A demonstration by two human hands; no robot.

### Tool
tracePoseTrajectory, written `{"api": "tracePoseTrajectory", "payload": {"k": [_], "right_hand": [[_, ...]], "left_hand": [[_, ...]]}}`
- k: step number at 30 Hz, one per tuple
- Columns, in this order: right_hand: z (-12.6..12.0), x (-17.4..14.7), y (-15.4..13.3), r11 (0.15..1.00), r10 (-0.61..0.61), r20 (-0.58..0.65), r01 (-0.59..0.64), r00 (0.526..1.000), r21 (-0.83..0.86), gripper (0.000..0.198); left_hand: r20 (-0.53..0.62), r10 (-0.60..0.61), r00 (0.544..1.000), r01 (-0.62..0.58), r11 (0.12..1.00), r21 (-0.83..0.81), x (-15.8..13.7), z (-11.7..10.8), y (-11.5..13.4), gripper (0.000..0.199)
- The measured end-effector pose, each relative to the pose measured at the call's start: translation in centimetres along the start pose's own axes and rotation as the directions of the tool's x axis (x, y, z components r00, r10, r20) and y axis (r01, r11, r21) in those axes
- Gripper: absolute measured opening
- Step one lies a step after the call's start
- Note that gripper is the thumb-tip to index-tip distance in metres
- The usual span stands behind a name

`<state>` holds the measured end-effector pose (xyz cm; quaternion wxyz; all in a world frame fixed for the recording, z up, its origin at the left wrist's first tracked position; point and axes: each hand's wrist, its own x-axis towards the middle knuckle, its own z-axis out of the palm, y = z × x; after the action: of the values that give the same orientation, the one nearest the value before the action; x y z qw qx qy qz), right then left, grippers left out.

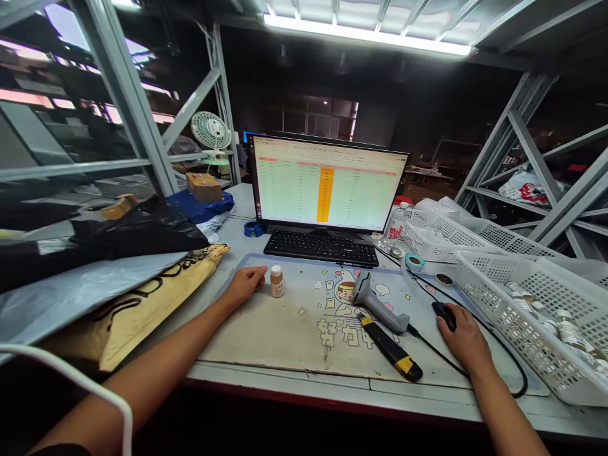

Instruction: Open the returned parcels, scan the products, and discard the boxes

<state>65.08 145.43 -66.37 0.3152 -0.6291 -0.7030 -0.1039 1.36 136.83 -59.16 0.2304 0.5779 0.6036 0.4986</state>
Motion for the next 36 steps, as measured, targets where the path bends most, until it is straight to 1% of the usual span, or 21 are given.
{"api": "tracePoseTrajectory", "payload": {"k": [3,6,8,10,12,14,15,16,17,18,19,20,21,23,24,25,27,29,30,33,36], "right_hand": [[0.0,-0.1,-0.2,0.999,-0.027,-0.006,0.027,1.0,0.017,0.053],[0.1,-0.2,-0.1,1.0,-0.012,0.01,0.012,1.0,0.014,0.05],[0.2,-0.2,0.1,1.0,0.008,0.021,-0.008,1.0,0.013,0.053],[-0.1,0.2,-0.1,1.0,0.014,0.022,-0.014,1.0,0.027,0.06],[-1.2,0.7,-1.4,0.999,0.014,-0.027,-0.013,1.0,0.042,0.066],[-3.1,1.0,-4.7,0.998,-0.008,-0.116,0.015,0.993,0.067,0.066],[-4.2,1.0,-7.3,0.995,-0.032,-0.157,0.047,0.987,0.091,0.064],[-5.2,0.7,-10.3,0.987,-0.074,-0.162,0.096,0.984,0.132,0.061],[-6.1,0.3,-13.8,0.969,-0.121,-0.128,0.145,0.984,0.199,0.057],[-6.8,-0.3,-17.4,0.937,-0.196,-0.045,0.201,0.98,0.287,0.055],[-7.2,-1.0,-21.0,0.895,-0.291,0.079,0.242,0.953,0.375,0.055],[-7.5,-1.7,-24.4,0.847,-0.406,0.186,0.293,0.895,0.443,0.058],[-7.6,-2.3,-27.2,0.808,-0.5,0.247,0.345,0.83,0.478,0.059],[-7.7,-3.1,-31.0,0.777,-0.569,0.319,0.369,0.758,0.51,0.05],[-7.9,-3.2,-31.9,0.764,-0.585,0.341,0.359,0.736,0.536,0.047],[-8.2,-3.1,-32.3,0.749,-0.595,0.357,0.336,0.72,0.57,0.044],[-9.2,-3.0,-31.7,0.721,-0.603,0.37,0.283,0.707,0.632,0.039],[-10.6,-3.2,-30.6,0.728,-0.573,0.374,0.243,0.729,0.641,0.038],[-11.3,-3.5,-30.1,0.749,-0.539,0.377,0.222,0.753,0.625,0.038],[-12.8,-4.6,-29.8,0.802,-0.435,0.381,0.159,0.816,0.575,0.037],[-13.1,-5.4,-31.0,0.819,-0.395,0.382,0.131,0.836,0.559,0.037]], "left_hand": [[0.016,0.017,1.0,-0.017,1.0,0.006,0.0,0.0,0.0,0.067],[-0.004,0.042,0.999,-0.042,0.999,0.003,-0.1,0.2,0.1,0.064],[-0.017,0.061,0.998,-0.061,0.998,0.002,-0.1,0.6,0.0,0.06],[0.035,0.108,0.993,-0.11,0.992,0.065,-0.2,1.0,-0.1,0.065],[0.149,0.17,0.974,-0.198,0.959,0.202,-0.5,1.4,0.0,0.055],[0.268,0.216,0.939,-0.3,0.896,0.328,-0.8,1.9,0.4,0.035],[0.32,0.229,0.919,-0.344,0.864,0.369,-1.1,2.3,0.9,0.028],[0.364,0.246,0.898,-0.388,0.832,0.395,-1.5,2.7,1.5,0.023],[0.408,0.27,0.872,-0.44,0.799,0.411,-1.9,3.3,2.3,0.021],[0.455,0.299,0.839,-0.498,0.76,0.418,-2.4,4.0,3.1,0.022],[0.495,0.332,0.803,-0.555,0.719,0.418,-3.0,4.7,4.1,0.024],[0.532,0.368,0.762,-0.611,0.679,0.406,-3.6,5.5,5.0,0.026],[0.565,0.404,0.72,-0.662,0.644,0.383,-4.1,6.2,5.9,0.029],[0.612,0.454,0.648,-0.726,0.612,0.314,-5.3,7.2,7.2,0.036],[0.617,0.471,0.631,-0.735,0.618,0.279,-5.9,7.3,7.7,0.038],[0.606,0.483,0.632,-0.728,0.637,0.253,-6.4,7.1,7.9,0.039],[0.538,0.488,0.687,-0.682,0.688,0.247,-7.0,6.0,8.0,0.042],[0.449,0.484,0.751,-0.636,0.713,0.295,-7.0,4.6,7.6,0.048],[0.438,0.482,0.759,-0.632,0.707,0.317,-6.8,4.1,7.4,0.05],[0.481,0.463,0.744,-0.648,0.676,0.35,-6.4,3.9,7.3,0.052],[0.564,0.408,0.718,-0.646,0.692,0.322,-7.7,4.9,8.5,0.046]]}}
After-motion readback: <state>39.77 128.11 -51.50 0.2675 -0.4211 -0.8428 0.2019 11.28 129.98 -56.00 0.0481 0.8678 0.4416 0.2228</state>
